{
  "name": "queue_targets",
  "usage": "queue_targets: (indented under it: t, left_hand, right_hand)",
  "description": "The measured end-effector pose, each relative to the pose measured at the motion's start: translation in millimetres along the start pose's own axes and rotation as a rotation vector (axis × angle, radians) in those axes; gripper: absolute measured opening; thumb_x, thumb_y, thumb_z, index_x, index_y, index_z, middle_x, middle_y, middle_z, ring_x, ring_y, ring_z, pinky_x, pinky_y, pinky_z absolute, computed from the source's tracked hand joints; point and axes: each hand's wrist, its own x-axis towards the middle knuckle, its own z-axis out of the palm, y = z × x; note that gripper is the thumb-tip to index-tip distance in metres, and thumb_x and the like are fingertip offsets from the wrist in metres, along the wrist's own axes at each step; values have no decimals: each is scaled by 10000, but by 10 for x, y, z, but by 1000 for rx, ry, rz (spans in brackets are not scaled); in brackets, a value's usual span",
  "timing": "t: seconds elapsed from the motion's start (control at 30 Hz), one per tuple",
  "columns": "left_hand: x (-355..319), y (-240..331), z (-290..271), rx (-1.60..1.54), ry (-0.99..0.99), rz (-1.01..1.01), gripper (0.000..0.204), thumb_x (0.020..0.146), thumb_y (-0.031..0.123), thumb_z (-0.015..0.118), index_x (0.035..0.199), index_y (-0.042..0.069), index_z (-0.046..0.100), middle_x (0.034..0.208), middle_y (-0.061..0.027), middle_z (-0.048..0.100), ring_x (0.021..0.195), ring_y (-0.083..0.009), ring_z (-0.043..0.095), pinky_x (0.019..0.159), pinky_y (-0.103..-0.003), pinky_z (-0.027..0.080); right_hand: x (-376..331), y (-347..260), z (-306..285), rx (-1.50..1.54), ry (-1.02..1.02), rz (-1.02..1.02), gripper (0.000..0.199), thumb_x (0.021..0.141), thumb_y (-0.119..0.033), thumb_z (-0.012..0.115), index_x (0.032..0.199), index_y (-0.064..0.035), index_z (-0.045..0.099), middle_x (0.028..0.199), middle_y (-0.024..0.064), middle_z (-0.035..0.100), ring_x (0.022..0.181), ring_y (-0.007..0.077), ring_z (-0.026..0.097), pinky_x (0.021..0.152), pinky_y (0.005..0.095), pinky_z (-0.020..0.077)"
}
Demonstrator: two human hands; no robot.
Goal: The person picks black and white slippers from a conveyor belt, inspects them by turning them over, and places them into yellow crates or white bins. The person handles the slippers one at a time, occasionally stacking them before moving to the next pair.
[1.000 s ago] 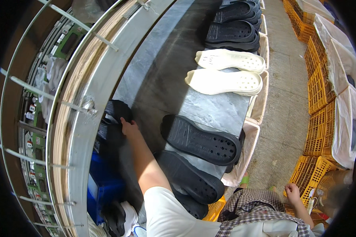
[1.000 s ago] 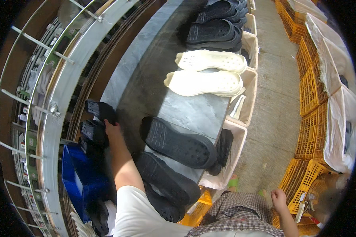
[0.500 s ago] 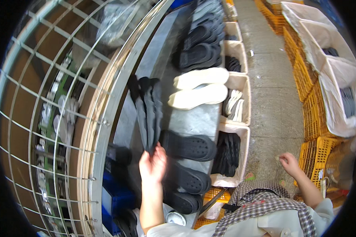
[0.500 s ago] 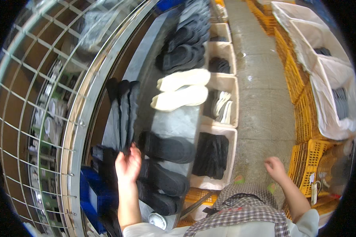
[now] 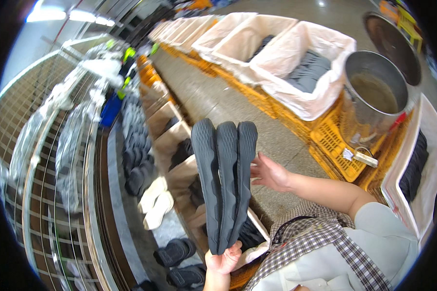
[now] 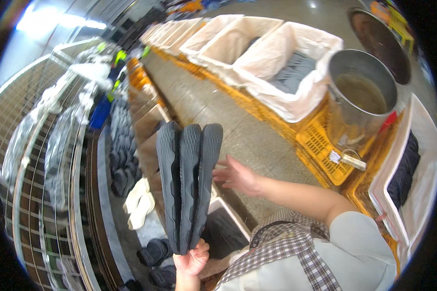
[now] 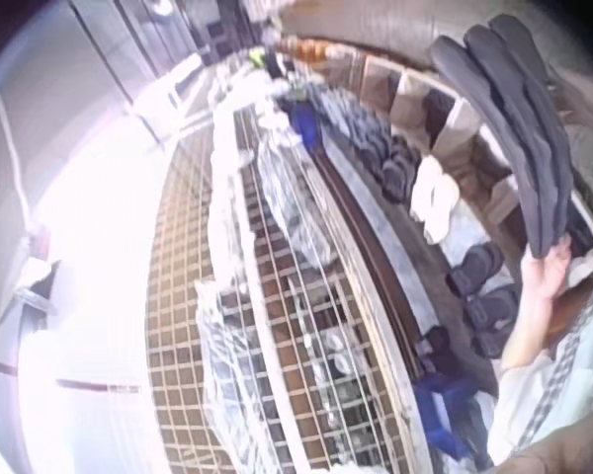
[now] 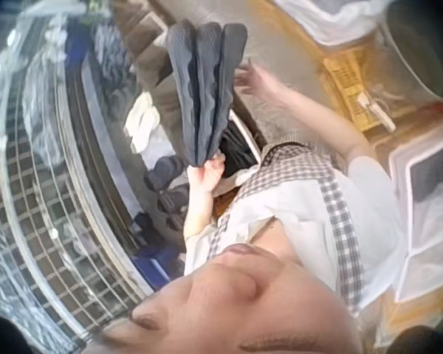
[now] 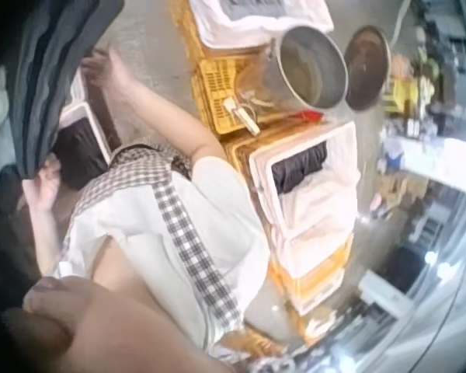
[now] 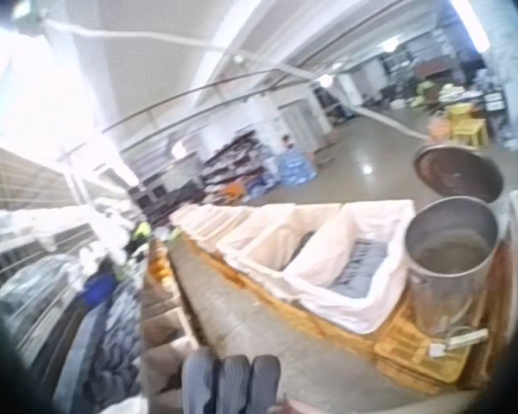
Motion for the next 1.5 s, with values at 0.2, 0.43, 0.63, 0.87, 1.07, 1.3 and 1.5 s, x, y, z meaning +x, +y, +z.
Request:
queue_targets:
  t: [0.2,0.43,0.63,0.87,1.07,1.3,1.5]
  left_hand:
    - [582,-286,-248,257,150,-80,310,847,233,551,1063,15,597,960,-101,607,805,-217,555,629,-323,458]
    - [1225,-290,-479,492,401,-162,319,890,352,500,993,80,629,875,-74,670,639,-198,609,476,-319,484]
    - [1629,-248,-604,507,356,-235,306,893,372,521,981,101,631,939,-55,681,752,-208,659,515,-310,537]
    - [1818,-192,-587,334,386,-130,364,940,353,474,1126,60,583,1139,-75,628,1004,-214,622,782,-358,548]
    - [2048,260,-425,521,370,-230,483,840,343,526,1185,10,582,1157,-188,617,1020,-374,598,936,-475,469]
    - [1795,219,-156,481,317,94,763,901,632,372,1287,-19,468,1230,-201,564,1110,-354,560,977,-495,437]
    - [1060,-236,-155,227,305,0,557,924,372,520,1341,20,411,1294,-185,512,1135,-355,536,992,-499,420]
  right_hand:
    - [-474,-396,-94,458,21,-47,823,854,-717,359,1394,-96,394,1429,87,399,1276,274,392,1079,454,279]
    - [-838,-446,-150,268,262,-289,696,908,-649,351,1348,-117,437,1370,58,456,1235,202,419,1067,384,300]
    - [-996,-383,-136,199,220,-443,631,930,-617,346,1296,-119,476,1296,41,506,1177,170,455,1033,360,339]
    - [-1020,-367,-99,202,127,-326,592,952,-578,327,1266,-110,507,1216,59,564,1138,190,494,1006,355,367]
    - [-1109,-164,-171,402,75,279,479,921,-410,451,1257,-76,528,1247,119,566,1057,209,584,927,383,451]
    - [-1058,54,-284,451,-141,138,713,771,-118,486,1432,-8,243,1344,213,447,1124,289,566,1003,396,441]
    - [-1000,81,-71,15,-98,-3,788,728,-28,511,1456,-13,209,1395,158,394,1260,244,434,1049,346,374]
